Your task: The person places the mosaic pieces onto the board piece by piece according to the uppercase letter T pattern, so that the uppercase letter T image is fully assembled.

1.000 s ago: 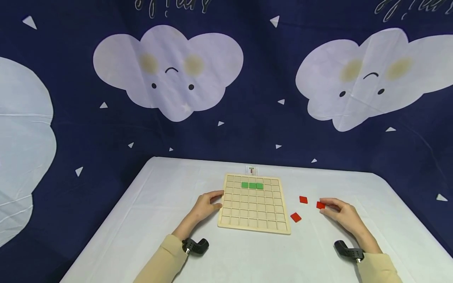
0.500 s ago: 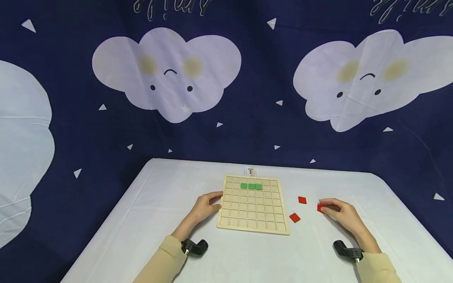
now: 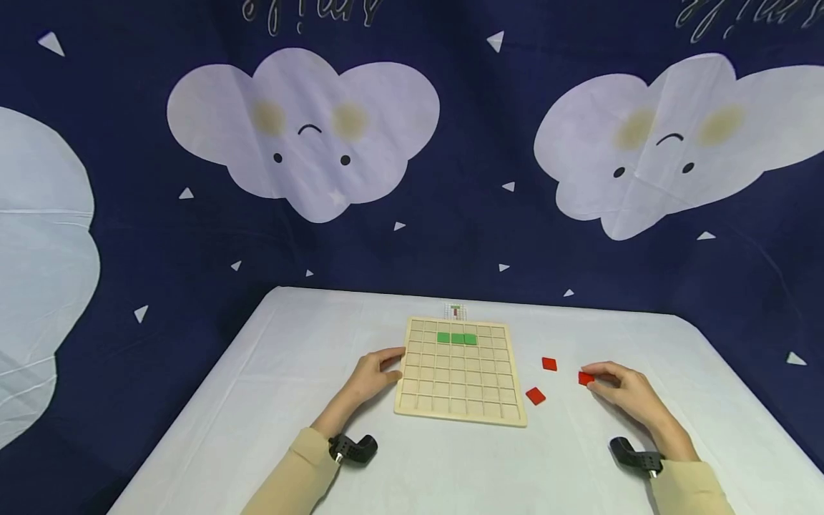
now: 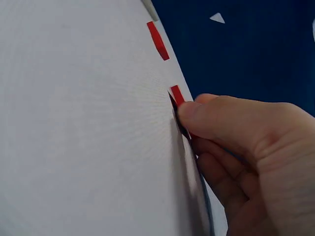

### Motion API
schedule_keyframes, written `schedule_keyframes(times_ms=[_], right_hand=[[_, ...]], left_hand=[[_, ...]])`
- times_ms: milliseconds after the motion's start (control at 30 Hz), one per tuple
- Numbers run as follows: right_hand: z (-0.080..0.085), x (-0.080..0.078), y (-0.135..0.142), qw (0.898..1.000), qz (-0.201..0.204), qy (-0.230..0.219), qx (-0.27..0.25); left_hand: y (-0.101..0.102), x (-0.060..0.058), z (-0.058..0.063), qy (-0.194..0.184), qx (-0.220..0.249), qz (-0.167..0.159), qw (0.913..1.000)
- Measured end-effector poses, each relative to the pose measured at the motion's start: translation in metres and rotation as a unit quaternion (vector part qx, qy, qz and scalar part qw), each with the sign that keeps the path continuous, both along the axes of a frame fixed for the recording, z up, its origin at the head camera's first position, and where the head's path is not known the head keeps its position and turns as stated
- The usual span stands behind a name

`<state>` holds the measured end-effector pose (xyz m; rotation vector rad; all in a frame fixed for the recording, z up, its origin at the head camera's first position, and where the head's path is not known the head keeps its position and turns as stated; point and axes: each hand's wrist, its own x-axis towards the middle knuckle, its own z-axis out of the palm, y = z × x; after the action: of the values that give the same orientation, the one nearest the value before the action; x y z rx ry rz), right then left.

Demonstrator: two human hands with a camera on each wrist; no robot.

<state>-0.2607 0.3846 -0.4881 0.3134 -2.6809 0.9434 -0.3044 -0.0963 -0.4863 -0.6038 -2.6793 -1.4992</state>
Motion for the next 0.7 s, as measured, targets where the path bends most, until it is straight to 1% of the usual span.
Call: schedule_keyframes(times_ms=[133,267,367,533,700], right_hand=[[0.007,0.000,-0.002,0.999,0.010,-0.016,-0.031],[0.023,-0.003,-0.007,0.996,0.034,-0.021,-0.083],[0.035,-0.008,-0.014,0.993,0.047,-0.024,-0.105],[0.050,-0.018,-0.034,0.989,0.055,-0.046,-0.130],[0.054,-0.032,-0.067,0.982,0.077,-0.060,-0.162]], left_hand=[[0.000,0.001,0.000,-0.001,0.001,0.002,1.0000],[0.000,0.000,-0.001,0.004,0.003,0.001,1.0000],[0.001,-0.001,-0.001,0.005,-0.001,0.003,1.0000],[0.001,-0.001,-0.002,-0.003,0.002,0.001,1.0000],[0.000,-0.001,-0.002,0.002,0.001,0.000,1.0000]])
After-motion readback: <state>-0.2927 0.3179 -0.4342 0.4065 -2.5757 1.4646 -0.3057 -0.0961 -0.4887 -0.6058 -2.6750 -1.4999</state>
